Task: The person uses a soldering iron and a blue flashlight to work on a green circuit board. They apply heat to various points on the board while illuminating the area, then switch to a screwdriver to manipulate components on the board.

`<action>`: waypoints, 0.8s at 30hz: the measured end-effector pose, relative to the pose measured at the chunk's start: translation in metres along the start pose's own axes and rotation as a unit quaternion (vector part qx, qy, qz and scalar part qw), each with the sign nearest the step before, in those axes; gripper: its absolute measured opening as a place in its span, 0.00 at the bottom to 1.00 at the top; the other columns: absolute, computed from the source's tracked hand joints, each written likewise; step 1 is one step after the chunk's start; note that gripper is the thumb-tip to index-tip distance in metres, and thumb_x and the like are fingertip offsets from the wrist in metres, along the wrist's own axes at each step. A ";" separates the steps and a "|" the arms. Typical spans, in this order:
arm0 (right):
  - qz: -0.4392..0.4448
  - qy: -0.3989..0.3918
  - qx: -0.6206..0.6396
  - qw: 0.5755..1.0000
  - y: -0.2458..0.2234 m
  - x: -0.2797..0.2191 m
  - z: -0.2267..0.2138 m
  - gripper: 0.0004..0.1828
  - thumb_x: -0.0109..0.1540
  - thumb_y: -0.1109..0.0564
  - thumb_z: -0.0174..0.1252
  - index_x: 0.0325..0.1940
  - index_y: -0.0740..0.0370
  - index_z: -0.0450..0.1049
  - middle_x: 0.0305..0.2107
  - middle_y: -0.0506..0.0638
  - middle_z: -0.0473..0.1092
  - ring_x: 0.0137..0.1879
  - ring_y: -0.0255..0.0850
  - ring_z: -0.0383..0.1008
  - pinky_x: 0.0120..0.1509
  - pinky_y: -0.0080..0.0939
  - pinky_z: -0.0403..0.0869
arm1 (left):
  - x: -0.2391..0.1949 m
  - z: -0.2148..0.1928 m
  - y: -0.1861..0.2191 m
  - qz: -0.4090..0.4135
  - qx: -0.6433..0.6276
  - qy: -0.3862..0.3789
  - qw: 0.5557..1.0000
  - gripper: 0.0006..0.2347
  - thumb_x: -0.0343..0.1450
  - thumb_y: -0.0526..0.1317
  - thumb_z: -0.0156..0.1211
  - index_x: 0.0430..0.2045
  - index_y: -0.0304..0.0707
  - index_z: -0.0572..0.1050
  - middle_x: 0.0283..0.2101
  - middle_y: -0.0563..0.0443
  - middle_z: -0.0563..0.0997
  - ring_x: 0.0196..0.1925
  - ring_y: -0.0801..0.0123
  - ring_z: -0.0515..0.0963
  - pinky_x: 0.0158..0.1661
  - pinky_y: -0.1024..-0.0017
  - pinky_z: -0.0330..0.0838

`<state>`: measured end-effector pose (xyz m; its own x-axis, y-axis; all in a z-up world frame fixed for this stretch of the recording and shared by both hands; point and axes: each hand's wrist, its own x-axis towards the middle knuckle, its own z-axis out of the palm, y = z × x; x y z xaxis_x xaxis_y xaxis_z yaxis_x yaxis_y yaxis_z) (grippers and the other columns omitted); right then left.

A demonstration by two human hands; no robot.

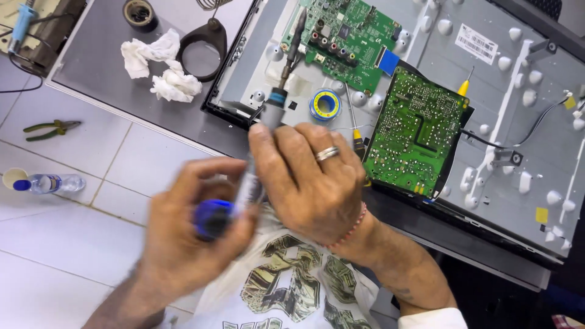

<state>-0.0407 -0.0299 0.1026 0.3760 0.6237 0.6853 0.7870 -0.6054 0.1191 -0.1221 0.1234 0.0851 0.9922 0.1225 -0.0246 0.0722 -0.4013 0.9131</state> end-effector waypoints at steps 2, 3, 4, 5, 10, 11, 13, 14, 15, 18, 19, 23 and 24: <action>0.030 -0.005 0.016 0.999 0.003 -0.015 -0.001 0.08 0.68 0.61 0.52 0.46 0.69 0.73 0.36 0.57 0.73 0.39 0.50 0.76 0.43 0.48 0.74 | 0.009 -0.013 -0.016 0.063 -0.054 0.048 0.995 0.17 0.62 0.35 0.66 0.43 0.35 0.70 0.28 0.51 0.81 0.25 0.77 0.79 0.27 0.82 0.76; 0.060 -0.015 0.037 0.997 0.003 -0.025 -0.002 0.11 0.67 0.61 0.52 0.49 0.72 0.71 0.40 0.61 0.75 0.43 0.53 0.78 0.49 0.50 0.76 | 0.011 -0.019 -0.025 0.116 -0.108 0.096 0.983 0.15 0.64 0.30 0.65 0.42 0.24 0.70 0.33 0.41 0.81 0.31 0.69 0.83 0.30 0.81 0.81; 0.060 -0.018 0.039 0.997 0.006 -0.037 -0.003 0.11 0.67 0.61 0.52 0.49 0.72 0.71 0.40 0.61 0.75 0.43 0.53 0.78 0.49 0.50 0.76 | 0.015 -0.028 -0.036 0.113 -0.109 0.096 0.983 0.15 0.64 0.30 0.65 0.42 0.24 0.70 0.33 0.41 0.81 0.31 0.69 0.83 0.30 0.81 0.81; 0.105 -0.080 -0.032 0.991 0.010 -0.048 -0.004 0.14 0.67 0.55 0.51 0.47 0.68 0.74 0.42 0.58 0.76 0.49 0.53 0.75 0.53 0.51 0.69 | 0.020 -0.039 -0.046 0.157 -0.066 0.121 0.978 0.13 0.67 0.27 0.64 0.43 0.21 0.69 0.33 0.39 0.80 0.28 0.69 0.81 0.25 0.81 0.76; 0.110 -0.191 -0.135 0.966 0.029 -0.089 -0.017 0.16 0.65 0.50 0.56 0.50 0.63 0.76 0.51 0.55 0.74 0.62 0.54 0.70 0.72 0.63 0.54 | 0.030 -0.054 -0.059 0.117 0.006 0.200 0.973 0.12 0.72 0.22 0.67 0.47 0.12 0.72 0.34 0.35 0.75 0.29 0.66 0.73 0.29 0.78 0.61; 0.129 -0.159 -0.092 0.974 0.032 -0.094 -0.024 0.15 0.64 0.49 0.59 0.47 0.64 0.76 0.48 0.57 0.75 0.59 0.54 0.72 0.72 0.60 0.55 | 0.032 -0.055 -0.063 0.111 -0.003 0.186 0.976 0.12 0.73 0.21 0.66 0.49 0.14 0.71 0.36 0.35 0.75 0.32 0.64 0.75 0.31 0.76 0.65; 0.151 -0.129 -0.054 0.979 0.039 -0.108 -0.040 0.15 0.62 0.49 0.62 0.43 0.64 0.76 0.45 0.59 0.77 0.56 0.54 0.74 0.72 0.58 0.57 | 0.034 -0.055 -0.070 0.106 -0.015 0.166 0.980 0.13 0.75 0.21 0.66 0.50 0.17 0.70 0.39 0.34 0.75 0.35 0.61 0.77 0.34 0.74 0.69; 0.182 -0.092 -0.039 0.978 0.043 -0.118 -0.048 0.14 0.61 0.54 0.65 0.44 0.68 0.76 0.44 0.61 0.76 0.54 0.54 0.75 0.68 0.56 0.65 | 0.033 -0.055 -0.072 0.081 -0.019 0.170 0.982 0.13 0.77 0.22 0.63 0.54 0.19 0.69 0.38 0.36 0.74 0.34 0.64 0.75 0.34 0.75 0.67; 0.210 -0.050 -0.025 0.976 0.048 -0.126 -0.056 0.13 0.60 0.59 0.67 0.44 0.71 0.75 0.42 0.63 0.75 0.52 0.55 0.76 0.64 0.55 0.74 | 0.033 -0.055 -0.074 0.058 -0.022 0.177 0.982 0.13 0.79 0.22 0.61 0.57 0.21 0.68 0.37 0.37 0.74 0.34 0.67 0.73 0.35 0.77 0.65; 0.278 -0.020 -0.033 0.960 0.066 -0.155 -0.078 0.09 0.64 0.65 0.64 0.43 0.77 0.75 0.37 0.65 0.76 0.44 0.53 0.78 0.50 0.48 0.76 | 0.029 -0.061 -0.076 0.019 0.036 0.158 0.987 0.14 0.80 0.26 0.59 0.61 0.27 0.68 0.39 0.41 0.74 0.34 0.69 0.71 0.36 0.76 0.62; 0.278 -0.019 -0.031 0.960 0.065 -0.160 -0.083 0.09 0.64 0.65 0.64 0.43 0.77 0.75 0.37 0.65 0.76 0.44 0.53 0.78 0.50 0.48 0.76 | 0.031 -0.059 -0.085 0.018 0.038 0.160 0.986 0.14 0.80 0.26 0.59 0.61 0.27 0.68 0.39 0.41 0.74 0.34 0.69 0.71 0.36 0.76 0.62; 0.351 -0.012 -0.028 0.936 0.059 -0.179 -0.085 0.07 0.68 0.68 0.67 0.46 0.77 0.78 0.36 0.64 0.75 0.43 0.53 0.75 0.55 0.48 0.71 | 0.031 -0.066 -0.093 0.077 0.019 0.199 0.977 0.12 0.75 0.25 0.66 0.52 0.21 0.73 0.35 0.37 0.75 0.31 0.69 0.71 0.32 0.77 0.63; 0.356 -0.017 -0.034 0.934 0.058 -0.185 -0.083 0.06 0.68 0.69 0.68 0.44 0.78 0.78 0.36 0.64 0.75 0.43 0.54 0.76 0.55 0.49 0.72 | 0.032 -0.068 -0.089 0.108 0.026 0.195 0.974 0.11 0.73 0.26 0.68 0.47 0.19 0.76 0.31 0.38 0.75 0.25 0.70 0.69 0.27 0.77 0.60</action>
<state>-0.1052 -0.2220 0.0424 0.8075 0.0659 0.5861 0.2994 -0.9020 -0.3111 -0.1034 0.2253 0.0307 0.8712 0.3617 0.3320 -0.1194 -0.4998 0.8579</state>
